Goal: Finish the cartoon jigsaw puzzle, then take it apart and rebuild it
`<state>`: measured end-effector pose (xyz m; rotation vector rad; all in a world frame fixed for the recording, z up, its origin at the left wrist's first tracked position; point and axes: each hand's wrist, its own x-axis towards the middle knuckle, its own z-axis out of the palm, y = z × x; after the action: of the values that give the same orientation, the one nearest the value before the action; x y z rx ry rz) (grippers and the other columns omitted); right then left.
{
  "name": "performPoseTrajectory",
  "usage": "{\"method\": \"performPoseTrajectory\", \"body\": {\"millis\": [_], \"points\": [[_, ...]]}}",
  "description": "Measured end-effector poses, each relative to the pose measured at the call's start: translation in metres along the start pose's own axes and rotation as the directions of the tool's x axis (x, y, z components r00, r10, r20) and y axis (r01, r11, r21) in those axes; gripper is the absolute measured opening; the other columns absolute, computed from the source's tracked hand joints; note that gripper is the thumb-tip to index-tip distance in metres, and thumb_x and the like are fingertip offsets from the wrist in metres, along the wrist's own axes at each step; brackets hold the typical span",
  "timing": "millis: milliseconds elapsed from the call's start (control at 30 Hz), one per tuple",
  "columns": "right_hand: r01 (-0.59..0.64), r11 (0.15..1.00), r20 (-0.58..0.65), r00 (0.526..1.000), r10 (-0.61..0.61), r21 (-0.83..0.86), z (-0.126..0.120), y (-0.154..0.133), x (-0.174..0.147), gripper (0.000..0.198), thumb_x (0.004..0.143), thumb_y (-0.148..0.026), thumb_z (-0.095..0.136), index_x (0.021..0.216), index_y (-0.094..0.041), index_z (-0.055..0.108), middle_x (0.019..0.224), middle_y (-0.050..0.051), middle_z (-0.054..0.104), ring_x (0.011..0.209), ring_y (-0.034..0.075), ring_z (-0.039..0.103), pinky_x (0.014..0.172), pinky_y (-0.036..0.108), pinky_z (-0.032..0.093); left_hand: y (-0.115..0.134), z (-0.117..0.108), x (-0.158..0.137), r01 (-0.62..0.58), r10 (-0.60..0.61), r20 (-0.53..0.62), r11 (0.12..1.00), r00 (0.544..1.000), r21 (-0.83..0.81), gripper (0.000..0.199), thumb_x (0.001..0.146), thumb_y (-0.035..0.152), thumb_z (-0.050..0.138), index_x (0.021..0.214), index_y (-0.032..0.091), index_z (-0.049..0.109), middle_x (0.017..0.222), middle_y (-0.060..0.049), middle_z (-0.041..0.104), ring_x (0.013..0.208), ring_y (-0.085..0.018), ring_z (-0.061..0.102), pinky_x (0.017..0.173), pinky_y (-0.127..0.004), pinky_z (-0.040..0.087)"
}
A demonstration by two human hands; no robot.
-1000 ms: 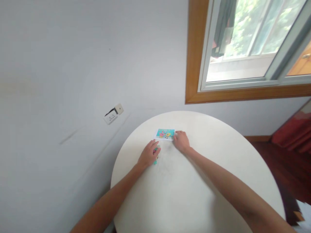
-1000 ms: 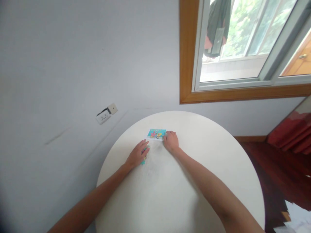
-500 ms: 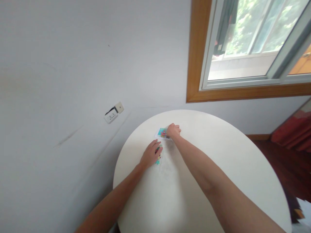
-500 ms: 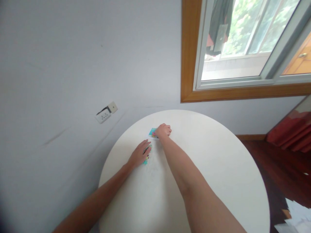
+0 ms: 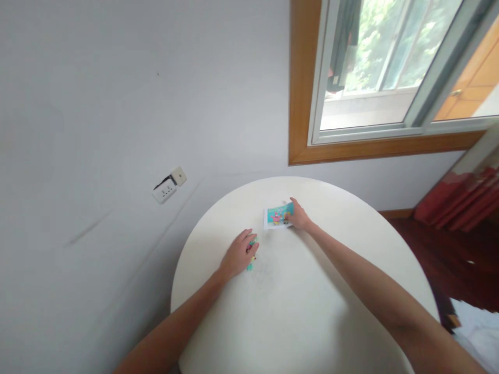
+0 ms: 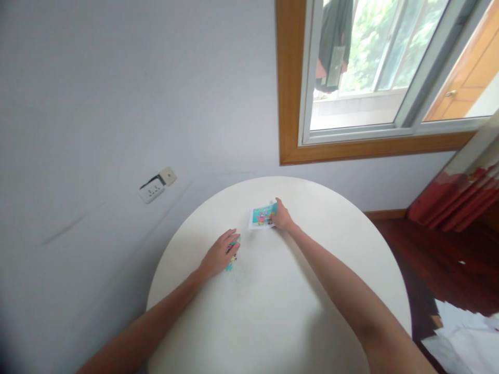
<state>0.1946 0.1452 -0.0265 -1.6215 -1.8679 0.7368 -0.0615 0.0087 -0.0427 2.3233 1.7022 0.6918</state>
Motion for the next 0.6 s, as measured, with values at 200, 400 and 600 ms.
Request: {"method": "performPoseTrajectory", "body": {"millis": [200, 400, 600], "points": [[0.005, 0.999, -0.047, 0.999, -0.007, -0.052, -0.092, 0.102, -0.039, 0.091, 0.07, -0.02, 0.073, 0.15, -0.015, 0.03, 0.145, 0.018, 0.049, 0.127, 0.031, 0.053, 0.104, 0.042, 0.042, 0.042, 0.021, 0.006, -0.116, 0.119, 0.058, 0.992, 0.991, -0.051, 0.04, 0.097, 0.037, 0.046, 0.128, 0.018, 0.061, 0.145, -0.01, 0.05, 0.136, -0.025, 0.043, 0.117, -0.043, 0.035], [-0.096, 0.987, -0.112, 0.99, 0.082, -0.126, -0.153, 0.161, -0.082, 0.095, 0.067, -0.024, 0.075, 0.15, -0.013, 0.031, 0.145, 0.021, 0.049, 0.118, 0.03, 0.059, 0.098, 0.041, 0.047, 0.095, 0.047, 0.019, -0.233, 0.246, 0.119, 0.966, 0.962, -0.117, 0.039, 0.098, 0.037, 0.045, 0.13, 0.02, 0.059, 0.145, -0.008, 0.049, 0.138, -0.023, 0.04, 0.117, -0.041, 0.034], [-0.188, 0.962, -0.151, 0.976, 0.159, -0.199, -0.169, 0.171, -0.111, 0.092, 0.069, -0.029, 0.076, 0.149, -0.014, 0.034, 0.135, 0.019, 0.058, 0.112, 0.03, 0.062, 0.092, 0.039, 0.047, 0.117, 0.052, 0.015, -0.267, 0.3, 0.164, 0.944, 0.94, -0.194, 0.04, 0.098, 0.039, 0.046, 0.133, 0.022, 0.058, 0.146, -0.007, 0.049, 0.138, -0.022, 0.041, 0.118, -0.04, 0.033]]}}
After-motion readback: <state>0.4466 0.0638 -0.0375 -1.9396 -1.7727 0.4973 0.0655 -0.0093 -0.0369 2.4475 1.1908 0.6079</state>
